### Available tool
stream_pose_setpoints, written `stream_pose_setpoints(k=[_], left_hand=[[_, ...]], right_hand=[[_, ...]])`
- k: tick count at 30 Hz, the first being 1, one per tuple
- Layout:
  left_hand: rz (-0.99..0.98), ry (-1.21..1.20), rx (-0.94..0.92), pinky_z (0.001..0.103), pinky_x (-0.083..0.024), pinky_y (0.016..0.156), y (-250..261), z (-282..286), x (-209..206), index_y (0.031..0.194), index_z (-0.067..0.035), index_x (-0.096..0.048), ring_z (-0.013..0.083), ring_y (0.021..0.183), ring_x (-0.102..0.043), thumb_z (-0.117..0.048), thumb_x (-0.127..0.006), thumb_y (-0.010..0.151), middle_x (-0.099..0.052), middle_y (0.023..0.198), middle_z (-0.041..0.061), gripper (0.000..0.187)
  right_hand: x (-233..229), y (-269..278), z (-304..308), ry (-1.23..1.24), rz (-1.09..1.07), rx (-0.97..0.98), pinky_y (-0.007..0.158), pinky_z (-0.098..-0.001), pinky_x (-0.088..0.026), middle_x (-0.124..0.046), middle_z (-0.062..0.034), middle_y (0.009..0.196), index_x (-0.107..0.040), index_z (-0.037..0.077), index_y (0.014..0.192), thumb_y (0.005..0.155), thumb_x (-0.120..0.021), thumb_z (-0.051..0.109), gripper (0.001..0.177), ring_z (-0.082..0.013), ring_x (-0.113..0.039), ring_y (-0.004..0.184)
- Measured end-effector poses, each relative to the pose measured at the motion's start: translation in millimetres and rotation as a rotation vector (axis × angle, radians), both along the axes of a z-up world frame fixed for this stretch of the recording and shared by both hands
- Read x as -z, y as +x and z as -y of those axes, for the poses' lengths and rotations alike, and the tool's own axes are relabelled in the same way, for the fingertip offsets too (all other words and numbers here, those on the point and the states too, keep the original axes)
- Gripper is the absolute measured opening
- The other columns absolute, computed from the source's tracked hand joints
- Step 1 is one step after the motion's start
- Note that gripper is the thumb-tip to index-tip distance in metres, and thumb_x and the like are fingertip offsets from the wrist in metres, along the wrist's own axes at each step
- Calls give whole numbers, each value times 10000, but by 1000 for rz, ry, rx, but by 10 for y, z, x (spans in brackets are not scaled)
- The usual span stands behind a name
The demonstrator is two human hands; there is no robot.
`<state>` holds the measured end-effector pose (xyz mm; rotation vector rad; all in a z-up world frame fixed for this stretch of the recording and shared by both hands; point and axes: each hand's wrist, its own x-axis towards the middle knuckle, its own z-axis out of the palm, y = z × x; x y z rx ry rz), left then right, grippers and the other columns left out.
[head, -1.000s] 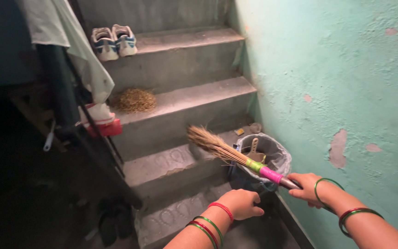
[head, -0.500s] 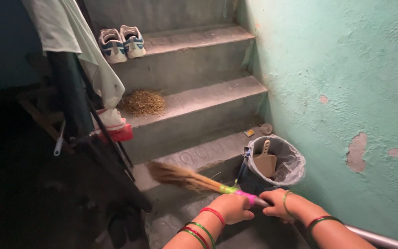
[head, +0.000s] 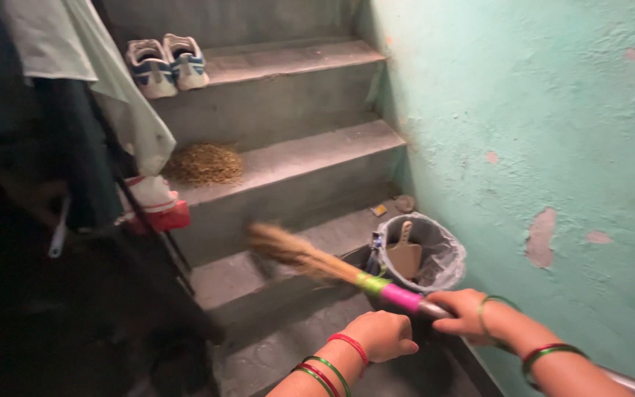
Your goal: The person sweeps debris from concrete stairs and a floor into a dustpan using a broom and deposits the debris into a bin.
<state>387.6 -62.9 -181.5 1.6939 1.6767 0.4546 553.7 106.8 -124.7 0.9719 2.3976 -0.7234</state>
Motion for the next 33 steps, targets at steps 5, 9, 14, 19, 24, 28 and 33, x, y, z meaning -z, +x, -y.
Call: stream_pose_setpoints(k=[5,9,14,19,24,28,33], left_hand=[[-23,61,-41,486,-538,901,-401,285,106,1148,-125,-717,351,1048,-697,-385,-685,899,-737,1095,162,362],[7,-69,-154,457,-543,915,-782,607,162,1143,-136,-719,332,1048,-707,-381,-677,873,-747,1081,148,368],[-55,-137,-214,452,-515,967,-777,586,243,1129,-120,-717,331,1099,-674,-444,-705,872,-727,1116,141,414],[-42,-49,-65,473,-518,934,-521,285,196,1122,-124,-725,356,1069,-684,-464,-692,891,-741,1089,151,413],[-25,30,-23,475,-532,901,-406,31,13,1096,-137,-741,349,1035,-699,-454,-686,883,-749,1050,145,385],[-23,59,-15,470,-543,884,-437,-10,18,1081,-125,-741,341,1002,-713,-448,-686,886,-755,1027,153,381],[-5,68,-16,474,-546,879,-629,131,146,1143,-134,-738,352,1009,-705,-397,-676,870,-748,1076,162,384]], right_hand=[[163,-863,624,-138,-31,-104,554,-347,-615,-789,-65,947,-602,253,1351,860,-724,307,509,-195,-738,589],[162,-1192,863,-134,11,-106,508,-350,-589,-781,-82,931,-606,220,1338,891,-694,256,457,-198,-717,566],[584,-887,412,-115,64,33,551,-383,-615,-775,-152,889,-607,249,1343,896,-675,247,453,-231,-722,586],[1034,-123,-373,181,-115,-85,708,-417,-627,-791,-75,950,-650,295,1277,801,-809,370,507,-233,-754,736],[381,41,-350,79,57,116,664,-384,-658,-794,-71,923,-586,318,1355,811,-760,352,572,-243,-776,641],[-45,-370,129,-30,30,65,620,-377,-636,-779,-82,901,-586,296,1357,818,-751,333,564,-229,-736,618],[23,-1100,643,-18,-30,-123,581,-353,-606,-767,-60,906,-616,265,1318,845,-726,285,486,-210,-729,591]])
